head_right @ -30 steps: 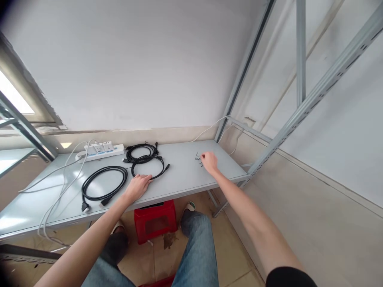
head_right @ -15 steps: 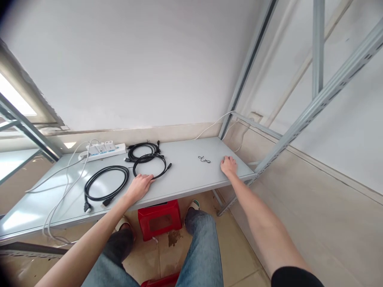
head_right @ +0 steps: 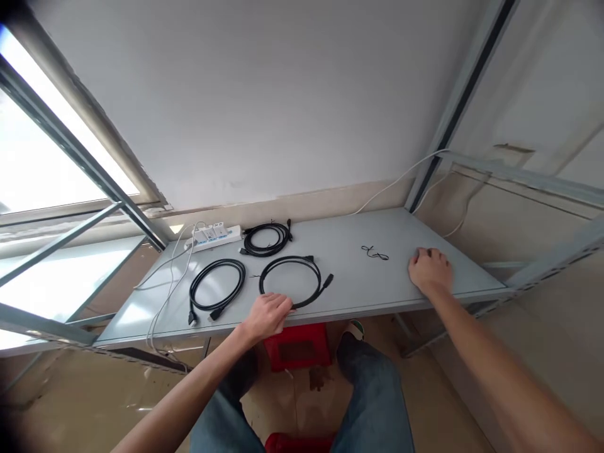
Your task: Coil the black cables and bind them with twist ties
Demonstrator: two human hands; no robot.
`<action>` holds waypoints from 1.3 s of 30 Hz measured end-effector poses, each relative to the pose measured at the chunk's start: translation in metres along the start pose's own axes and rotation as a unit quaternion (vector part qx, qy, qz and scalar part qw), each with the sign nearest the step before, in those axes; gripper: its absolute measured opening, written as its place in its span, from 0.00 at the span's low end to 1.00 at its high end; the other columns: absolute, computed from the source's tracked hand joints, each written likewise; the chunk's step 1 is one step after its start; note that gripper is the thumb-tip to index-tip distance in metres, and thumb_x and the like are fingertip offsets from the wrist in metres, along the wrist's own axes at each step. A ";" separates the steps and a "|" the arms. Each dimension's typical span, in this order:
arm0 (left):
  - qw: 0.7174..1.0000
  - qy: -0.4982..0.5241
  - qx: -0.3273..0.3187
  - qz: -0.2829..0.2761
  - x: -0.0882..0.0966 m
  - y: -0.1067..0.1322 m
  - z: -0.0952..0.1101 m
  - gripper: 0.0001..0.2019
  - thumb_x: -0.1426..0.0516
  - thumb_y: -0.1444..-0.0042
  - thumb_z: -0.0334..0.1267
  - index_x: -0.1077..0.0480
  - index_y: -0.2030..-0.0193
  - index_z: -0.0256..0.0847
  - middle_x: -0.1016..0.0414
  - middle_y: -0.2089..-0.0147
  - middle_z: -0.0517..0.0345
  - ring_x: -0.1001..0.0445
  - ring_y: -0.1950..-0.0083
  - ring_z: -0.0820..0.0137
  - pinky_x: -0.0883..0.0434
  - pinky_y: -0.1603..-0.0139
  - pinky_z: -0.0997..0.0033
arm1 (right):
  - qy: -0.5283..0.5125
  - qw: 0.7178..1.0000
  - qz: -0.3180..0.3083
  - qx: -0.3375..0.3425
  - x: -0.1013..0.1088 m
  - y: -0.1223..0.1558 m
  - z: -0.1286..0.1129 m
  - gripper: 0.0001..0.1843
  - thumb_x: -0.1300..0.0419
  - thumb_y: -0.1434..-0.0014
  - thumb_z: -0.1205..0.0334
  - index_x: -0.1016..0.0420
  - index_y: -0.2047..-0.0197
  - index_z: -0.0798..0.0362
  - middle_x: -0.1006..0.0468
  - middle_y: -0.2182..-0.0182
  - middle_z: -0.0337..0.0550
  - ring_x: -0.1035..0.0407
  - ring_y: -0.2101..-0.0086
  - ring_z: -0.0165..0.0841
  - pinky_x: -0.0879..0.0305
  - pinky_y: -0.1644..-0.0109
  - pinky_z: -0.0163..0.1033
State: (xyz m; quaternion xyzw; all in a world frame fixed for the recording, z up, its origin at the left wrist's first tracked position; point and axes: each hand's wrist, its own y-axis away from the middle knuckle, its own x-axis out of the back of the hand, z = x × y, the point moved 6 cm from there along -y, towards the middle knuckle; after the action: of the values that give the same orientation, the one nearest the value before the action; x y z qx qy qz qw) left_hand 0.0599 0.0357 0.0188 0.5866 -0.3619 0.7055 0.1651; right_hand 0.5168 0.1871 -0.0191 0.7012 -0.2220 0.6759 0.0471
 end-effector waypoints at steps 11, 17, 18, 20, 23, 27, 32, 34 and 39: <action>0.977 0.002 0.172 -0.128 -0.004 -0.028 0.011 0.17 0.58 0.26 0.38 0.29 0.54 0.39 0.24 0.68 0.46 0.23 0.68 0.61 0.34 0.66 0.65 | -0.036 0.999 -0.001 0.002 0.008 0.007 -0.004 0.29 0.57 0.29 0.59 0.30 0.33 0.60 0.31 0.38 0.69 0.38 0.41 0.54 0.42 0.41 0.53; 0.938 0.123 0.292 -0.144 -0.020 -0.069 0.023 0.16 0.50 0.30 0.40 0.24 0.56 0.35 0.21 0.57 0.33 0.20 0.55 0.50 0.28 0.58 0.57 | -0.057 0.998 -0.002 -0.003 0.007 0.008 -0.001 0.30 0.58 0.30 0.58 0.30 0.33 0.62 0.32 0.38 0.70 0.37 0.40 0.57 0.41 0.40 0.55; 0.927 0.166 0.315 -0.119 -0.021 -0.076 0.020 0.17 0.50 0.30 0.43 0.23 0.53 0.34 0.21 0.56 0.33 0.20 0.53 0.50 0.28 0.55 0.56 | -0.057 0.998 -0.001 -0.001 0.007 0.008 -0.001 0.30 0.58 0.30 0.58 0.31 0.33 0.63 0.32 0.38 0.70 0.37 0.40 0.58 0.40 0.40 0.55; 0.906 0.265 0.323 -0.073 -0.024 -0.086 0.012 0.24 0.49 0.30 0.51 0.27 0.40 0.33 0.20 0.52 0.34 0.22 0.47 0.51 0.27 0.50 0.57 | -0.054 0.999 0.004 0.000 0.007 0.007 -0.001 0.30 0.58 0.30 0.59 0.30 0.34 0.62 0.31 0.38 0.70 0.37 0.40 0.57 0.40 0.40 0.55; 0.900 0.349 0.261 -0.023 -0.017 -0.088 -0.004 0.37 0.47 0.32 0.53 0.47 0.24 0.33 0.26 0.37 0.36 0.28 0.35 0.54 0.30 0.40 0.60 | -0.047 0.999 0.007 -0.002 0.007 0.008 -0.002 0.29 0.58 0.31 0.59 0.28 0.35 0.61 0.30 0.40 0.69 0.36 0.41 0.55 0.40 0.39 0.55; 0.941 0.280 0.185 0.039 0.009 -0.051 -0.040 0.23 0.53 0.29 0.40 0.35 0.31 0.37 0.29 0.36 0.41 0.30 0.34 0.57 0.34 0.32 0.56 | -0.044 0.999 0.005 -0.004 0.010 0.010 -0.003 0.28 0.57 0.31 0.60 0.28 0.36 0.62 0.30 0.41 0.67 0.35 0.41 0.55 0.39 0.39 0.54; 0.965 0.235 0.118 -0.012 0.018 -0.002 -0.063 0.16 0.52 0.28 0.42 0.24 0.48 0.42 0.26 0.44 0.48 0.25 0.43 0.62 0.30 0.36 0.61 | -0.053 0.995 0.081 0.015 0.030 0.020 -0.009 0.27 0.51 0.34 0.62 0.33 0.35 0.63 0.30 0.43 0.70 0.34 0.43 0.56 0.38 0.42 0.57; 0.970 0.211 0.117 -0.006 0.016 0.005 -0.064 0.16 0.53 0.27 0.41 0.25 0.45 0.43 0.28 0.42 0.48 0.25 0.42 0.63 0.30 0.35 0.62 | -0.067 0.987 0.132 0.059 0.044 0.032 -0.021 0.28 0.50 0.36 0.64 0.36 0.34 0.64 0.32 0.42 0.70 0.35 0.43 0.56 0.38 0.42 0.57; 0.960 0.263 0.099 0.011 0.006 0.002 -0.057 0.12 0.49 0.29 0.41 0.26 0.48 0.43 0.29 0.39 0.47 0.27 0.39 0.63 0.31 0.34 0.62 | -0.187 0.950 0.113 0.221 0.068 0.108 -0.084 0.20 0.52 0.37 0.68 0.34 0.43 0.59 0.28 0.48 0.63 0.30 0.48 0.48 0.34 0.42 0.51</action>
State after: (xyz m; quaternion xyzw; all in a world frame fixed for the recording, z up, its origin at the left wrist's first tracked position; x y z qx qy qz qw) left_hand 0.0169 0.0731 0.0213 0.3903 -0.2405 0.8686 0.1881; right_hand 0.3975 0.1042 0.0281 0.7779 -0.1494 0.5660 -0.2285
